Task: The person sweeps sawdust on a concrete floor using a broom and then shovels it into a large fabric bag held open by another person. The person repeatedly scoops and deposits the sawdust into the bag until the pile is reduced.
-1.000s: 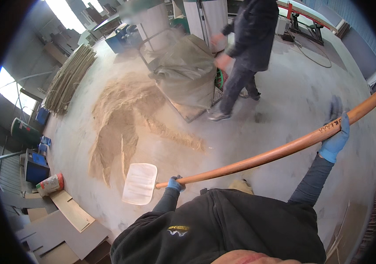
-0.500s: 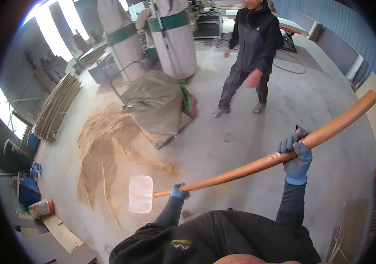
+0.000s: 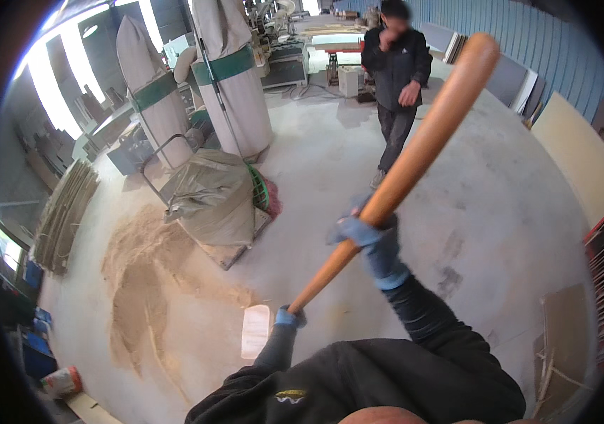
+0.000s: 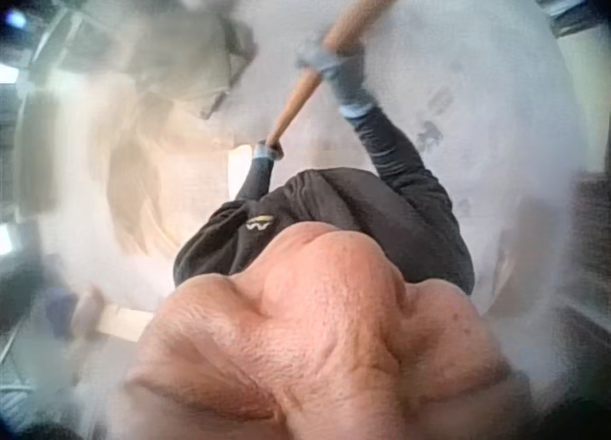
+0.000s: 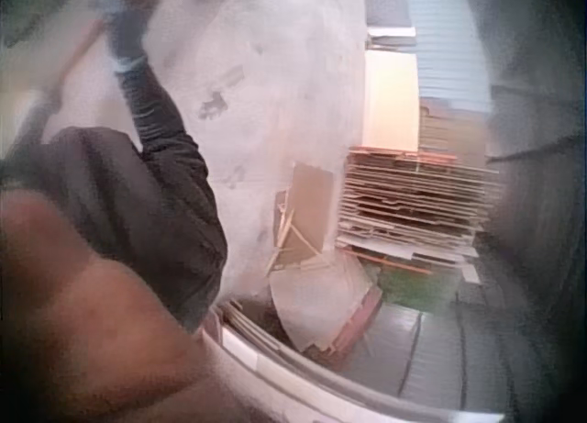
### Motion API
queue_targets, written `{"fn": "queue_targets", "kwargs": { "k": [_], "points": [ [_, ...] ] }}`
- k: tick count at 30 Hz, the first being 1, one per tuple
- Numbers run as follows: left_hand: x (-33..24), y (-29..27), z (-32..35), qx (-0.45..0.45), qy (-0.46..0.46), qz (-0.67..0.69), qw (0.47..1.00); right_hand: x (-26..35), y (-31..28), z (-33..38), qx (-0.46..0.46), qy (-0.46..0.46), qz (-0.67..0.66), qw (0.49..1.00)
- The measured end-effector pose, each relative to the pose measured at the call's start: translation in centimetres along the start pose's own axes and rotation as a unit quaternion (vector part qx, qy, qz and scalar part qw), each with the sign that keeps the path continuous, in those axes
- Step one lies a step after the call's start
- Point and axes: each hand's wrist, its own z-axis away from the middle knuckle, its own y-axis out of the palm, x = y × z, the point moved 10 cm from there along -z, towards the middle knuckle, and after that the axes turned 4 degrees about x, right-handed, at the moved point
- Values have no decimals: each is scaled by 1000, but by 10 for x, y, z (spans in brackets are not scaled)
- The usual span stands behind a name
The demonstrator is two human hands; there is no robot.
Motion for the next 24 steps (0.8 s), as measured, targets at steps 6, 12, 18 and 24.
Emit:
{"fn": "queue_targets", "kwargs": {
  "k": [6, 12, 18, 24],
  "points": [
    [24, -15, 4, -132, -174, 326, 920, -37, 89, 5, 50, 61, -40, 996],
    [17, -24, 21, -134, -186, 419, 879, -46, 131, -8, 58, 48, -11, 997],
    [15, -22, 29, -207, -162, 413, 872, -56, 131, -18, 30, 66, -8, 997],
    [15, 23, 73, -131, -207, 402, 883, -48, 104, -20, 13, 54, -14, 998]
  ]
}}
